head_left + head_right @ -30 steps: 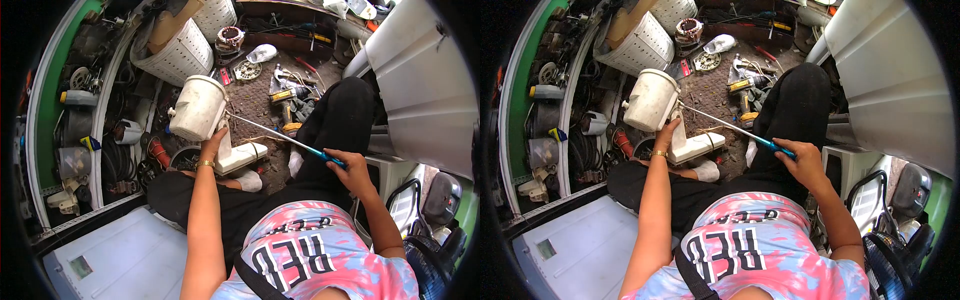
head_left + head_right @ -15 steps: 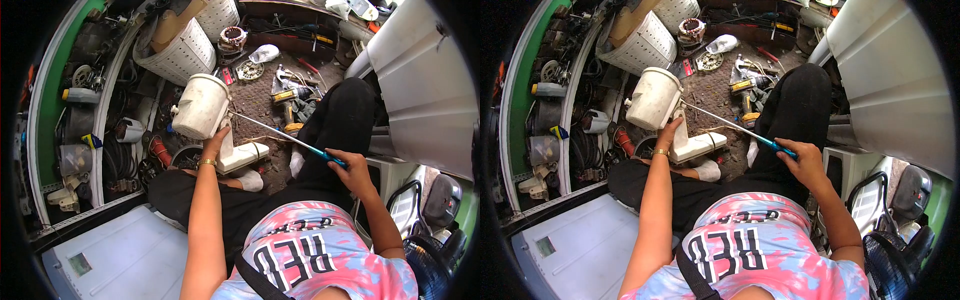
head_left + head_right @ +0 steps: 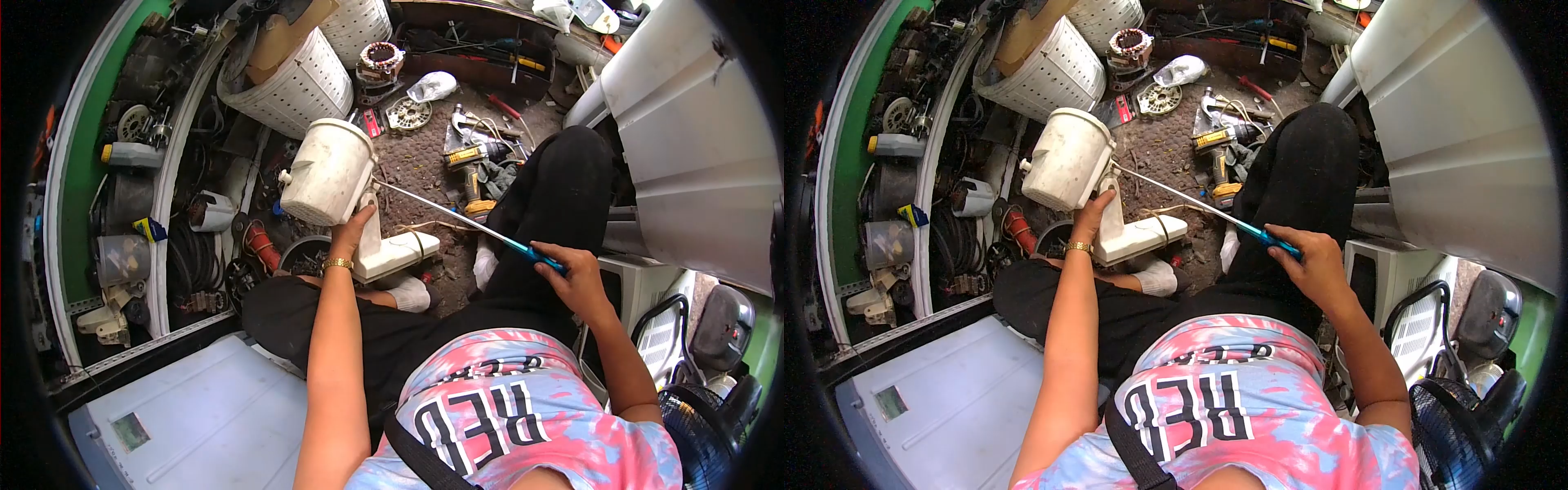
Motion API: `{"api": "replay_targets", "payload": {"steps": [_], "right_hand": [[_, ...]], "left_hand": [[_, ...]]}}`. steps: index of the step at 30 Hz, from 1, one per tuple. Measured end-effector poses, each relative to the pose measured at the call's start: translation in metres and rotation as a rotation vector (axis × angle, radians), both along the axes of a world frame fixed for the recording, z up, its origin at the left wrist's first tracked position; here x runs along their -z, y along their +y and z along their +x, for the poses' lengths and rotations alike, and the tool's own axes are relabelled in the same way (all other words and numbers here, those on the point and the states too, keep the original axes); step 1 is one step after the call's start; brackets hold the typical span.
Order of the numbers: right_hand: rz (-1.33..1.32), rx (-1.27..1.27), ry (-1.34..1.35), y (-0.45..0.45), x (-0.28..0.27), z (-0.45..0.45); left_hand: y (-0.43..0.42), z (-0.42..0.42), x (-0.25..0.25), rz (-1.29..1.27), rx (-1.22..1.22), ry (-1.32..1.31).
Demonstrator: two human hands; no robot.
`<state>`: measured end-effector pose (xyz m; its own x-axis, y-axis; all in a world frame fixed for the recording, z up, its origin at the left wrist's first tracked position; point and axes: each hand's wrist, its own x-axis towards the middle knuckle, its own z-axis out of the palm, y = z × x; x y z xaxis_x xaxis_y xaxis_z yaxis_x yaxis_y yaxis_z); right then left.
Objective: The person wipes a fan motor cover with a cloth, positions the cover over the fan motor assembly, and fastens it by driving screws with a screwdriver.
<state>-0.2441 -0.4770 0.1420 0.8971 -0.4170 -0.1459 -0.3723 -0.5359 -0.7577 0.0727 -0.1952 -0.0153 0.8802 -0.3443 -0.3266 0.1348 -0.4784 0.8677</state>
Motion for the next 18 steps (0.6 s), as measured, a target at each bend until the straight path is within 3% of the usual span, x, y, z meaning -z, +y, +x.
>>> {"api": "replay_targets", "payload": {"steps": [2, 9, 16, 18], "right_hand": [[0.001, 0.0, -0.003, -0.001, 0.003, -0.001], [-0.553, -0.189, -0.04, -0.009, -0.028, 0.015], [0.048, -0.104, 0.015, -0.034, -0.014, 0.029], [0.254, -0.069, 0.208, -0.039, -0.017, 0.032]], "left_hand": [[-0.001, -0.001, -0.004, 0.003, 0.027, -0.046], [-0.005, -0.006, -0.007, 0.019, 0.008, -0.044], [-0.005, -0.004, -0.004, 0.092, 0.031, -0.028], [-0.004, -0.001, 0.001, 0.046, 0.098, -0.214]]}}
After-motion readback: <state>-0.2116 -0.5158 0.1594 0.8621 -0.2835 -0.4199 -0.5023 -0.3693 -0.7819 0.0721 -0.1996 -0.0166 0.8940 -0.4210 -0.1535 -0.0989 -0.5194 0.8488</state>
